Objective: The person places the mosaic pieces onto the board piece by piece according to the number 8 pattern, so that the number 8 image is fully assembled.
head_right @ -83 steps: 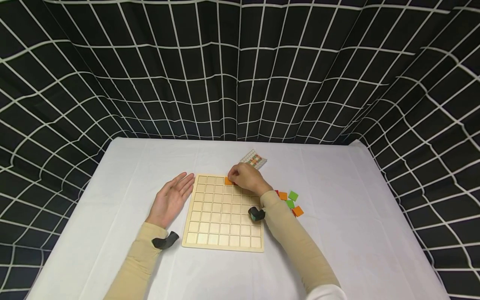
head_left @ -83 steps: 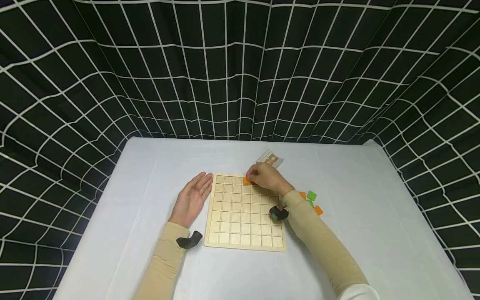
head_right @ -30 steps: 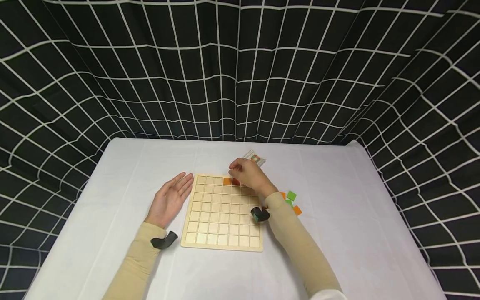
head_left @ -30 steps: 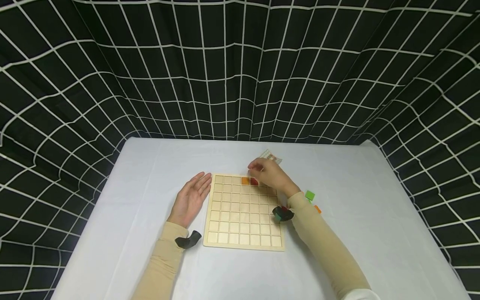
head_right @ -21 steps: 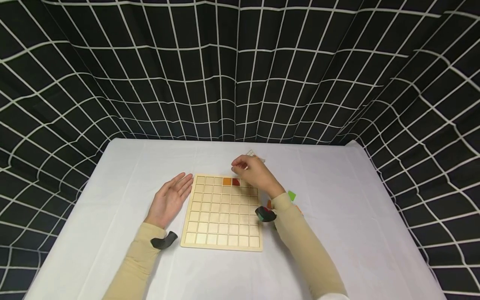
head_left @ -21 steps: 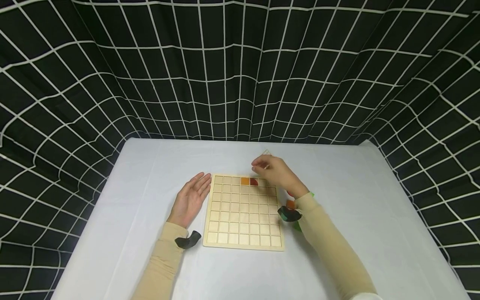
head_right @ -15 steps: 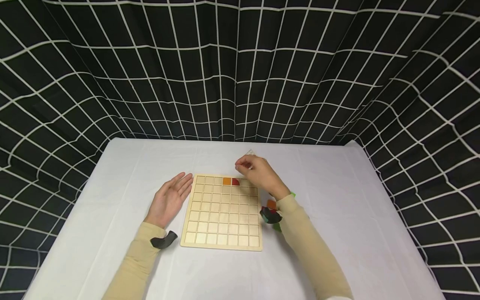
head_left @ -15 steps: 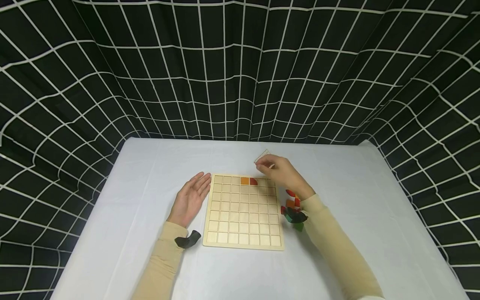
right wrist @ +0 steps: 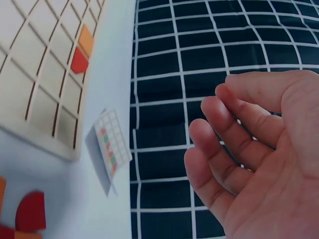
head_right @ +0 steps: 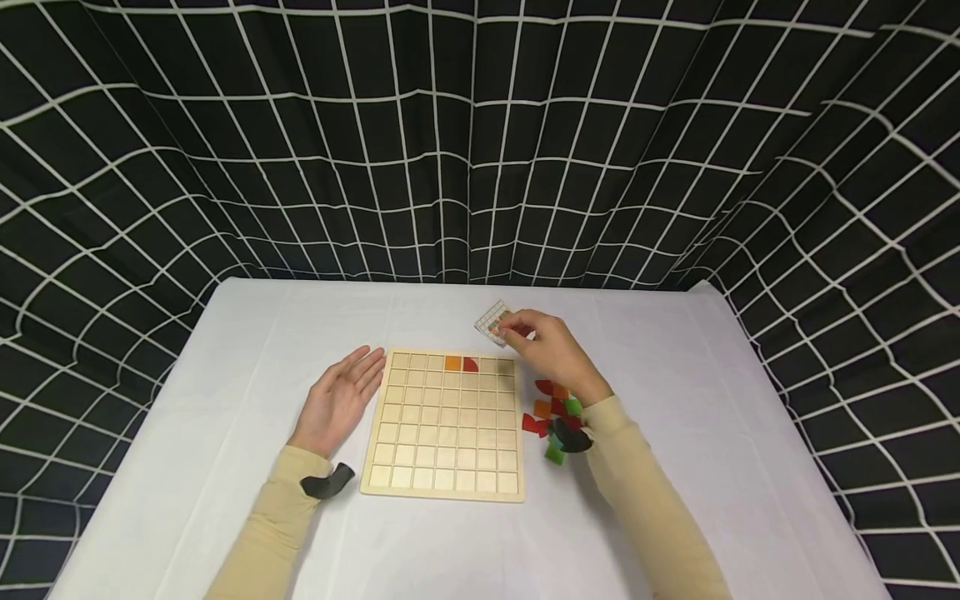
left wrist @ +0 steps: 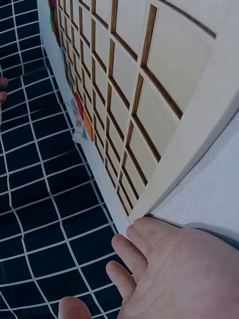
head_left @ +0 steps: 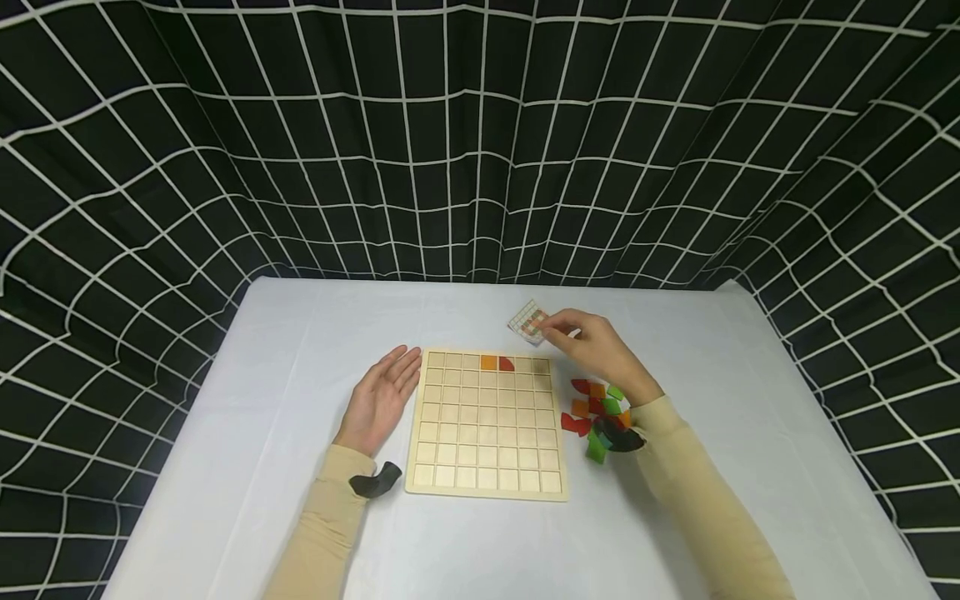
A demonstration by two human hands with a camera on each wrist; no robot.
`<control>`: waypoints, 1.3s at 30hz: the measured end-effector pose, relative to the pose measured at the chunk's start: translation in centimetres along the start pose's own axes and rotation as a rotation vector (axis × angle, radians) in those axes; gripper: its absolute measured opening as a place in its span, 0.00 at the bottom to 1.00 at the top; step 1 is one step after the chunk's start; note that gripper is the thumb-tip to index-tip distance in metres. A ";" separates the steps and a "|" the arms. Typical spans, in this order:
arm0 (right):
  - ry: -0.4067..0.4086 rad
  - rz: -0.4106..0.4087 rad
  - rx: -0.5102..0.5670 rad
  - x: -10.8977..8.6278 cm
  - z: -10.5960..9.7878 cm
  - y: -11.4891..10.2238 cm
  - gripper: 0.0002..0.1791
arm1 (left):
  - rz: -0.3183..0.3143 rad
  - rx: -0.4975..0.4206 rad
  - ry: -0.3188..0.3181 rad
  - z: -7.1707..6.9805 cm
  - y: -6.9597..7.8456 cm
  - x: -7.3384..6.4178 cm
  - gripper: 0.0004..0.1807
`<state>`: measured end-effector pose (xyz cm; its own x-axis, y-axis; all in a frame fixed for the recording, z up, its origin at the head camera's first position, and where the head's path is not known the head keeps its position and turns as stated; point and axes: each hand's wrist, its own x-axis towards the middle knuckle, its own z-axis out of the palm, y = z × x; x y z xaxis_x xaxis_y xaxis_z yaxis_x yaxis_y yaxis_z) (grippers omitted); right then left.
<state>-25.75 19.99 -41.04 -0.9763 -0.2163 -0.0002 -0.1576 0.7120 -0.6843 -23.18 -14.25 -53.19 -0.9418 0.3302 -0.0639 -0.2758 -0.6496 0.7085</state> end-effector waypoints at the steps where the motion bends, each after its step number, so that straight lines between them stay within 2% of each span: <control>1: 0.002 0.004 -0.002 -0.1 -0.1 0.1 0.14 | 0.000 0.001 0.000 0.0 0.0 0.0 0.33; 6: 0.012 0.013 -0.013 -0.6 -0.5 0.9 0.16 | 0.001 0.000 0.002 -0.1 -0.1 0.0 0.32; 21: -0.017 0.116 -0.039 -1.7 -0.9 3.7 0.17 | 0.001 -0.008 -0.003 -0.1 0.0 -0.1 0.32; 39: -0.072 0.209 -0.047 -3.2 0.1 6.5 0.18 | 0.004 -0.007 0.000 0.0 0.0 -0.1 0.32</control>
<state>-23.59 25.24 -45.53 -0.9757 -0.1064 -0.1914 0.0387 0.7764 -0.6290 -23.11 -14.24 -53.15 -0.9427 0.3279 -0.0612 -0.2736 -0.6553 0.7041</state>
